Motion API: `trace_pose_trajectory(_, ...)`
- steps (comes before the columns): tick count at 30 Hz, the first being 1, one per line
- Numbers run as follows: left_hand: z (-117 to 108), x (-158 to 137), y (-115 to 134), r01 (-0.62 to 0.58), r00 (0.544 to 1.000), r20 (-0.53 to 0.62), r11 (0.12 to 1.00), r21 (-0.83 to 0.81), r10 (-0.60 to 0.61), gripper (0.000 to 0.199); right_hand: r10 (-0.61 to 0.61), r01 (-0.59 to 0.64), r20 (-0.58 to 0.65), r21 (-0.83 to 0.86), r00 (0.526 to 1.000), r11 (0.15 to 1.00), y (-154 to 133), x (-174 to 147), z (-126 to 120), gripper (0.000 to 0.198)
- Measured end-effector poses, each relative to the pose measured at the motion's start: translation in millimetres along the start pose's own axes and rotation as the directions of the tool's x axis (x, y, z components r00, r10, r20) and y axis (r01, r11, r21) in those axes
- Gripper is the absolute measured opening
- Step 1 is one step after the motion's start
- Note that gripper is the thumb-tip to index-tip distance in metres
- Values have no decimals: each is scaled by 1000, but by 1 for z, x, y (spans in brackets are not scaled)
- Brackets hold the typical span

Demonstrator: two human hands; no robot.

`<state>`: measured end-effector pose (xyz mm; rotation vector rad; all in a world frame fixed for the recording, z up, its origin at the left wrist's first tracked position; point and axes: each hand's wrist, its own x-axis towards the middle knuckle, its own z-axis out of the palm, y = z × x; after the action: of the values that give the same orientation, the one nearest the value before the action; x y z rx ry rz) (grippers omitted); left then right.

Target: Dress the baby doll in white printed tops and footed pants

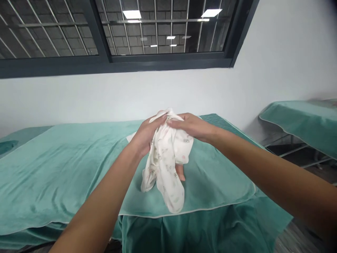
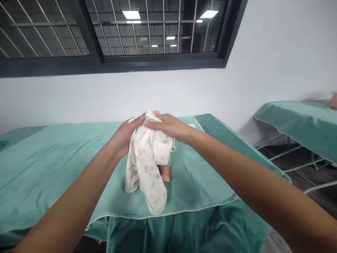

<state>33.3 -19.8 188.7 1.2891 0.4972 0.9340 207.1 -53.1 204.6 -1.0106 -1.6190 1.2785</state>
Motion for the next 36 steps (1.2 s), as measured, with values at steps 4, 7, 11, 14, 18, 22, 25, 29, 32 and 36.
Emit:
trace_pose_trajectory(4, -3, -7, -1, 114, 984, 125, 985, 130, -130, 46, -86, 105, -197, 86, 977, 991, -3, 6, 3, 35)
trace_pose_trajectory(7, -6, -10, -3, 138, 978, 129, 972, 190, -164, 44, -89, 119, -236, 117, 968, 986, -3, 8, 5, 37)
trace_pose_trajectory(11, -11, -8, -8, 66, 997, 29, 995, 69, -68, 39, -42, 51, -90, 98, 995, 994, 3, 4, 3, 40)
trace_pose_trajectory(14, -12, -6, -13, 41, 999, 2, 998, 41, -41, 38, 80, -76, 107, -43, 991, 996, 9, 1, 2, 37)
trace_pose_trajectory(18, -12, -8, -18, 112, 994, 19, 994, -6, -111, 42, 47, -47, -7, 16, 999, 999, 15, 1, 3, 36)
trace_pose_trajectory(22, -17, -13, -18, 257, 944, 203, 965, 44, -260, 47, -32, 67, -169, 202, 985, 977, 19, 5, 4, 41)
trace_pose_trajectory(25, -20, -15, -17, 272, 927, 254, 961, 51, -276, 51, -24, 71, -177, 263, 984, 962, 21, 4, 4, 45)
trace_pose_trajectory(29, -21, -8, -19, 103, 992, 78, 993, -63, -98, 49, 31, -32, 10, 201, 999, 979, 25, -1, 6, 45)
trace_pose_trajectory(32, -20, -1, -21, 59, 998, -17, 995, -76, -60, 45, 31, -54, 155, 146, 987, 988, 28, -3, 10, 42)
trace_pose_trajectory(36, -19, -3, -23, 119, 992, 61, 989, -93, -113, 51, -3, 23, -76, 260, 997, 965, 33, 2, 12, 42)
